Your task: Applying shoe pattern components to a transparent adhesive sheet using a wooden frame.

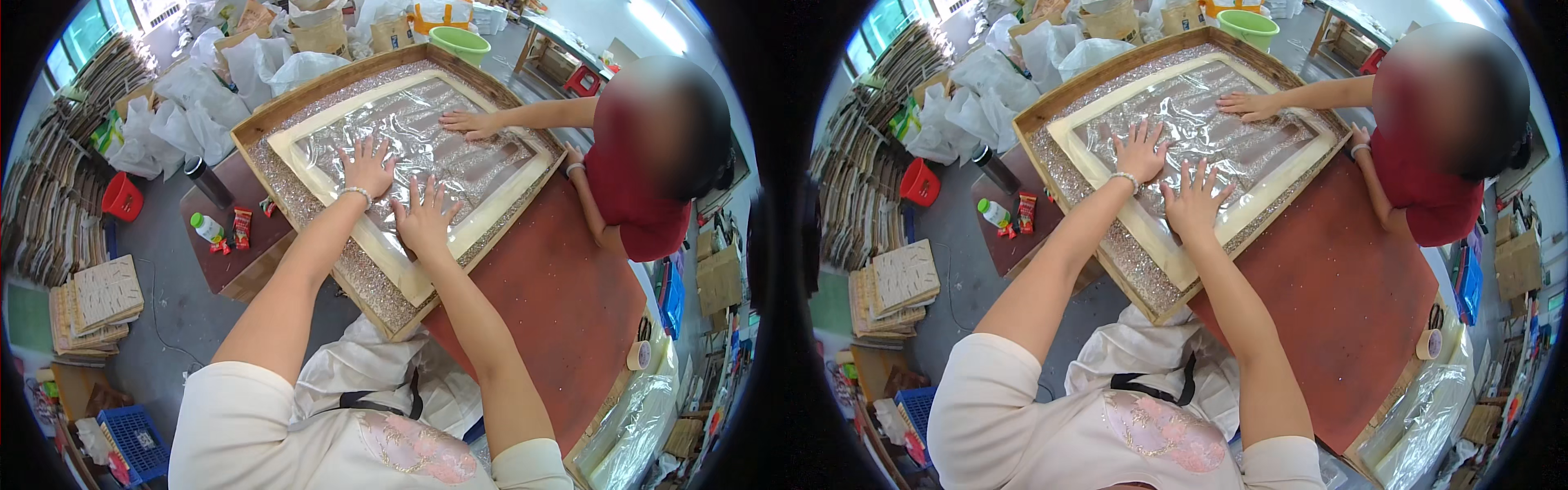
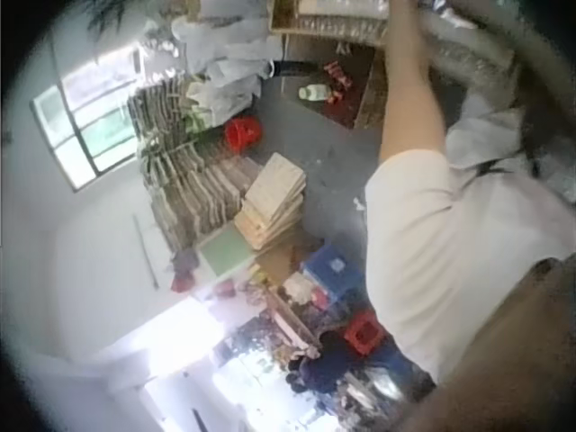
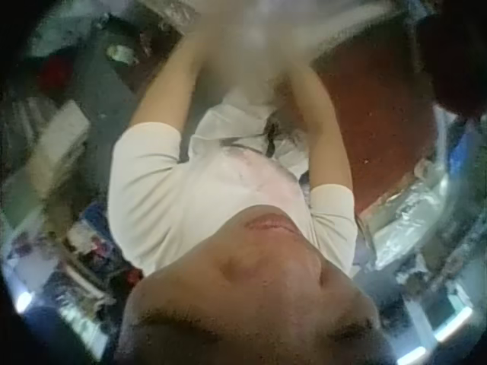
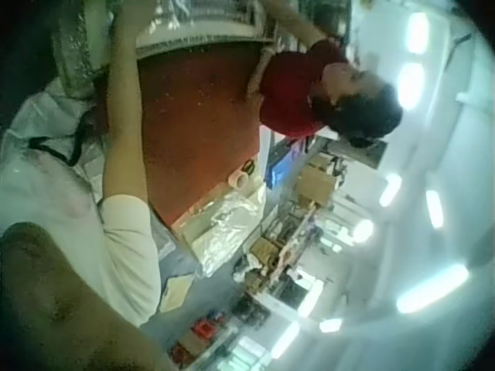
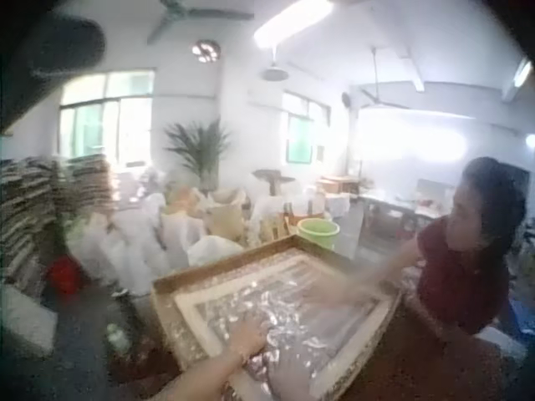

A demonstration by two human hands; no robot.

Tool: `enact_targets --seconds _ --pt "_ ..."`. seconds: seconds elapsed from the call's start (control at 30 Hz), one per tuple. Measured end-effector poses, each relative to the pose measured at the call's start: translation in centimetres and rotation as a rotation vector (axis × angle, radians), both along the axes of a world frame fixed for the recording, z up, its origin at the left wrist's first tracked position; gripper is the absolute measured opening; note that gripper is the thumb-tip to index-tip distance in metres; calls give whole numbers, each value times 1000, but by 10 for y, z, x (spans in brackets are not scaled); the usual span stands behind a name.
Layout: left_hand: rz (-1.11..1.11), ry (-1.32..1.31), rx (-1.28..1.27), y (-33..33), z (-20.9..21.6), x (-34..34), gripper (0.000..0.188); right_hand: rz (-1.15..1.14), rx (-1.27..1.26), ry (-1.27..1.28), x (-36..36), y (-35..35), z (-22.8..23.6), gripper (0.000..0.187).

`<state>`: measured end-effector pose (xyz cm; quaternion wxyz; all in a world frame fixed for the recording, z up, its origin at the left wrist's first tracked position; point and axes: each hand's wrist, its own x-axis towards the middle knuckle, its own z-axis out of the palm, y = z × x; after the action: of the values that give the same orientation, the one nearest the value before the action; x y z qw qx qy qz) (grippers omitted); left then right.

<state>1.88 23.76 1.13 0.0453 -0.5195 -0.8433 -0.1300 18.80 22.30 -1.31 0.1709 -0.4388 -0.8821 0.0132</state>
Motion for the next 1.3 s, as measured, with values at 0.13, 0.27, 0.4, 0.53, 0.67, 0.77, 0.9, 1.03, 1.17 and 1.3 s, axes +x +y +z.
enact_targets --seconds 0.13,0.27,0.4,0.53,0.67,0.77,0.9,1.03,1.17,1.3 --pt "-25 -60 -122 -6 5 -1 61 5 -19 -30 2 1 11 66" --pt "-349 -372 -599 13 56 -104 55 191 97 -11 -28 -1 56 59" --pt "318 86 165 -6 18 -73 57 412 150 157 -32 2 48 51" --pt "362 -98 -103 -17 4 -81 63 551 49 87 -45 7 10 56" --pt "358 -74 -105 -20 -3 -88 62 540 -28 35 -59 -4 19 56" --pt "364 -108 -162 -16 3 -90 62 484 -196 46 -76 -8 27 57" --pt "300 -142 -116 -14 -1 -91 65 521 45 137 -87 -2 3 58" --pt "347 -123 -140 -7 11 -107 65 598 4 177 -99 5 12 57" --pt "240 -30 -774 12 65 -88 63 522 -73 42 -97 12 40 56" --pt "147 121 136 33 33 -119 63 522 -373 147 -105 38 59 53"
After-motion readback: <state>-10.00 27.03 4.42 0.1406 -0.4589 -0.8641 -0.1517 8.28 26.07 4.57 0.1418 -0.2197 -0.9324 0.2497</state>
